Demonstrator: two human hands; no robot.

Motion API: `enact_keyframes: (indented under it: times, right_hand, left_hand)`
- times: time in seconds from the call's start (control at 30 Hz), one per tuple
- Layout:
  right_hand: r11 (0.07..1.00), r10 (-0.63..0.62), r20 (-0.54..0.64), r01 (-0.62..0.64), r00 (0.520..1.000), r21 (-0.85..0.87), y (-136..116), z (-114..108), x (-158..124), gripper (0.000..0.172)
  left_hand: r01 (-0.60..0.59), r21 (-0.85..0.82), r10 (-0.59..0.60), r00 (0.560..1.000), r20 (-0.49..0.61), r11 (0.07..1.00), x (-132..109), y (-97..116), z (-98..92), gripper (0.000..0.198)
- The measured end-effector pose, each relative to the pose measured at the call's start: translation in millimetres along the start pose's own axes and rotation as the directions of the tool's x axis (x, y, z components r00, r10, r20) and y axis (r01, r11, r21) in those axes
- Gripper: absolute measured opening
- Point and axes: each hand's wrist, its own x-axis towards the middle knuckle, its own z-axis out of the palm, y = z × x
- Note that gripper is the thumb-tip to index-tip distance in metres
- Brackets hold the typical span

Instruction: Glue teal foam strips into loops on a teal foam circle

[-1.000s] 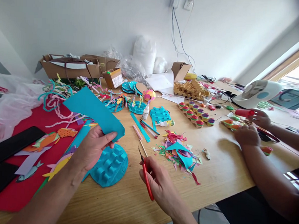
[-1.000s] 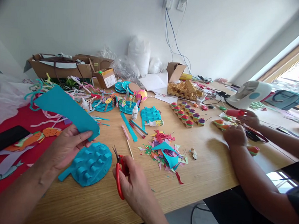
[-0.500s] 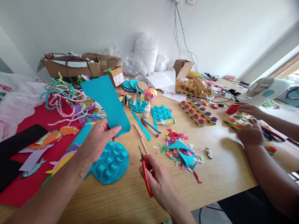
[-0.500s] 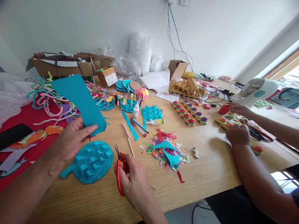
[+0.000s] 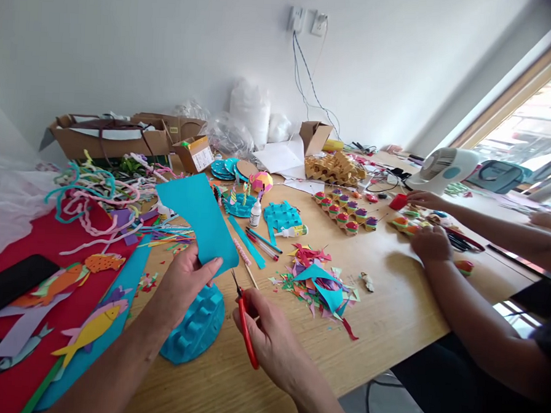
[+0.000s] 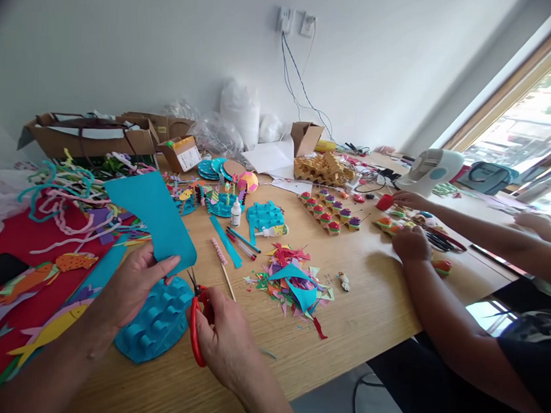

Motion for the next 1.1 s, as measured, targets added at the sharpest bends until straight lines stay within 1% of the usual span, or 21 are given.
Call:
enact_keyframes:
  times: [0.13, 0.33, 0.53, 0.67, 0.9, 1.1]
  right_hand:
    - [1.0, 0.005, -0.008, -0.005, 1.0, -0.006, 0.8, -2.6, 2.8, 0.025]
    - [1.0, 0.028, -0.02, -0.028, 0.999, 0.002, -1.9, -6.4, 4.3, 0.024]
    - [1.0, 0.016, -0.022, -0.015, 1.0, 0.02, -1.9, -4.7, 4.0, 0.024]
    - [0.999, 0.018, -0.025, -0.017, 1.0, 0.041, 0.1, -4.9, 4.8, 0.023]
    - [0.997, 0.005, -0.028, -0.003, 1.0, 0.075, 3.4, -4.3, 5.3, 0.023]
    - [0.994, 0.023, -0.038, -0.018, 0.999, 0.11, -0.6, -6.1, 4.4, 0.025]
  left_hand:
    - [0.07, -0.029, -0.069, 0.997, 0.025, 0.997, -0.7, 2.1, 5.3, 0.021]
    - [0.119, -0.059, -0.118, 0.993, 0.022, 0.991, -0.4, 4.1, 10.0, 0.021]
    - [0.081, -0.039, -0.08, 0.997, 0.005, 0.996, -2.2, 8.1, 13.2, 0.02]
    - [0.099, -0.057, -0.098, 0.995, 0.029, 0.993, -2.3, 8.9, 14.1, 0.021]
    - [0.116, -0.072, -0.114, 0.993, 0.031, 0.991, -1.5, 8.4, 16.0, 0.021]
    - [0.143, -0.119, -0.139, 0.989, 0.047, 0.983, -2.2, 10.2, 18.2, 0.023]
